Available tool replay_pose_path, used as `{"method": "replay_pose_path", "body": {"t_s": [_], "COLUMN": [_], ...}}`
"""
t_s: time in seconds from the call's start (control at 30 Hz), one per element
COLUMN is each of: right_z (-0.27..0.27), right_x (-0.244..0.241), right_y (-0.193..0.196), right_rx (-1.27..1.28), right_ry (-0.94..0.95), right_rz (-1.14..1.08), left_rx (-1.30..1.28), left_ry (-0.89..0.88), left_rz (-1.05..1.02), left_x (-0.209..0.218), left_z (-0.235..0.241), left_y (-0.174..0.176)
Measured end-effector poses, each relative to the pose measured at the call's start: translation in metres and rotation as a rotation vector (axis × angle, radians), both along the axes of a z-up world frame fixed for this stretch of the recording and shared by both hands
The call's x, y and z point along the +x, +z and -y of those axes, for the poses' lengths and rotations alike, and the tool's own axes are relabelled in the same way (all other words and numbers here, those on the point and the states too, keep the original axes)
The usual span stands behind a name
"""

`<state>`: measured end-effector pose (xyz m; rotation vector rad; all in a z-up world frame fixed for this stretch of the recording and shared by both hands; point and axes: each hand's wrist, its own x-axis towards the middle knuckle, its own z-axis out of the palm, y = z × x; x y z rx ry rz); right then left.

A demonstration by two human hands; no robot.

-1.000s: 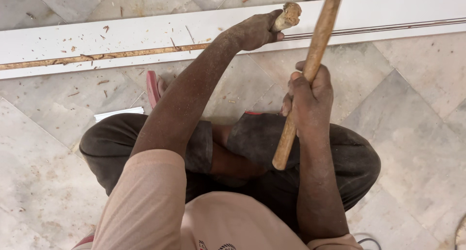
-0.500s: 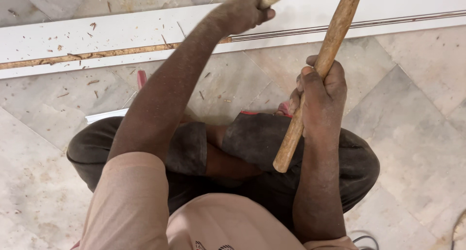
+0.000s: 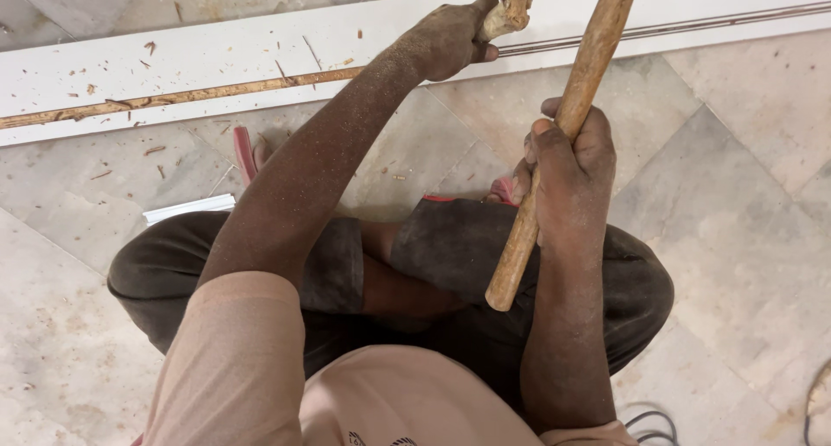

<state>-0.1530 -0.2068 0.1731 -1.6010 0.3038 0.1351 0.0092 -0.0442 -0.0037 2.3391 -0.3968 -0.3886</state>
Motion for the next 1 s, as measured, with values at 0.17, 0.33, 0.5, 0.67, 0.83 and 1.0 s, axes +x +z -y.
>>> {"method": "replay_pose_path", "body": {"t_s": [0.17,0.33,0.5,0.67,0.83,1.0], "right_z": [0.002,0.005,0.000,-0.010,-0.008,-0.004], "right_x": [-0.001,0.001,0.000,0.004,0.003,0.006], "right_y": [0.001,-0.006,-0.028,-0.039,-0.039,-0.037], "right_rx": [-0.017,-0.015,0.080,0.106,0.152,0.133], "right_ry": [-0.035,-0.025,-0.055,0.007,-0.072,-0.014], "right_rz": [0.011,-0.010,-0.012,-0.173,-0.123,-0.243], "left_rx": [-0.016,0.037,0.071,0.095,0.118,0.127], "left_ry": [0.028,0.009,-0.072,-0.020,-0.049,-0.076], "left_rz": [-0.061,-0.065,-0.114,-0.196,-0.167,-0.154], "left_x": [-0.004,0.003,0.009,0.005,0.005,0.012], "left_z": [0.000,0.002,0.008,0.004,0.002,0.006], "left_y": [0.003,-0.001,-0.003,0.007,0.004,0.000]}}
